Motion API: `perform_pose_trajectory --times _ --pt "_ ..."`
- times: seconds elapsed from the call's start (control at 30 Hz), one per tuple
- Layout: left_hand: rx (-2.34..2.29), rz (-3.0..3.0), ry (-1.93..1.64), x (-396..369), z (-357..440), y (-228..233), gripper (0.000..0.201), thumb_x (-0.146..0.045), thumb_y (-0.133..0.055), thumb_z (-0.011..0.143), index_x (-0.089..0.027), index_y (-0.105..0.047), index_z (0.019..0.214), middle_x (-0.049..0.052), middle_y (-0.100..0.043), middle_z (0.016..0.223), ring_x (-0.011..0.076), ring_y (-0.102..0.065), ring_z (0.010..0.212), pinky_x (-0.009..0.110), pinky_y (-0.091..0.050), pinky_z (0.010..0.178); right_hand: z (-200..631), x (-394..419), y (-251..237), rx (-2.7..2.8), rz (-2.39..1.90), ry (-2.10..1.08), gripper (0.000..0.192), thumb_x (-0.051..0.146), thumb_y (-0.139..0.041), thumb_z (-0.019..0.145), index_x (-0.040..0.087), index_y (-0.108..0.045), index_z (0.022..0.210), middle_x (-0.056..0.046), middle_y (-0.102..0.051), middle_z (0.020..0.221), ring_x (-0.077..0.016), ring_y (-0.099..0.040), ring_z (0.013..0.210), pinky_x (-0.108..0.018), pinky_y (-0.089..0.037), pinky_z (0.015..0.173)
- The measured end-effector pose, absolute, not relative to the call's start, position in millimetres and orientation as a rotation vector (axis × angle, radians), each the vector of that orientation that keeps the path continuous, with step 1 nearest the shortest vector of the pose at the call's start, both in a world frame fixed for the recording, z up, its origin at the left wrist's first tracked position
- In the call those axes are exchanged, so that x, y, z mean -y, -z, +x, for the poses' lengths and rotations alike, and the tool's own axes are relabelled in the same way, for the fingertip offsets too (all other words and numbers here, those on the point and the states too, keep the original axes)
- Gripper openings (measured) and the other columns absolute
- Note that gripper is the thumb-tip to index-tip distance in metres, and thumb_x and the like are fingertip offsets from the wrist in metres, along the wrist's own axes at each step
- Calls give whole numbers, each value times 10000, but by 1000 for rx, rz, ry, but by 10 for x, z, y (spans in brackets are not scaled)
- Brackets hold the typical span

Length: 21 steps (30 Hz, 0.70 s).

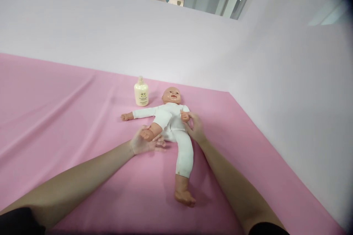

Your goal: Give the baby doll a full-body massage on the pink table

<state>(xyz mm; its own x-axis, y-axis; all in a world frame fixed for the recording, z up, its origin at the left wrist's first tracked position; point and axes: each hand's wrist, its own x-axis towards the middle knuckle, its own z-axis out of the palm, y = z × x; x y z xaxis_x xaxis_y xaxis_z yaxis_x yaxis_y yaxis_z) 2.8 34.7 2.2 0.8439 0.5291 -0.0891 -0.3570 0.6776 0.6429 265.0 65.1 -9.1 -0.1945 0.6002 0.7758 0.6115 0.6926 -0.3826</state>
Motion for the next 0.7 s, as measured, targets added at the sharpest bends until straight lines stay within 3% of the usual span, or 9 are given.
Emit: perform_pose_trajectory --times 0.2,0.37,0.53,0.7 --pt "-292 485 -544 -377 71 82 392 -480 -477 747 -107 -562 834 54 -587 792 231 -572 827 512 -343 939 2663 -624 14 2109 -949 170 326 217 -461 863 241 -536 1180 -66 -586 1154 -217 -531 1081 -414 -446 941" --pt "-203 627 -459 -359 39 130 455 -516 -459 759 -100 -578 898 79 -586 869 256 -566 895 515 -371 920 2670 -651 64 2033 -945 112 308 257 -489 855 253 -540 1159 -61 -596 1133 -215 -535 1087 -424 -438 954" --pt "-14 910 -127 -315 23 -15 515 -621 -574 593 -126 -606 729 107 -580 911 314 -561 938 501 -408 887 2742 -750 139 1588 -1021 -212 450 346 -578 810 203 -454 1218 -114 -548 1199 -216 -556 1065 -406 -468 914" --pt "46 1121 205 -228 62 -153 466 -449 -756 439 -122 -690 765 176 -645 895 386 -596 925 508 -450 834 2895 -873 151 1164 -980 -417 618 401 -550 810 217 -282 1334 -156 -378 1387 -214 -503 1177 -407 -469 926"
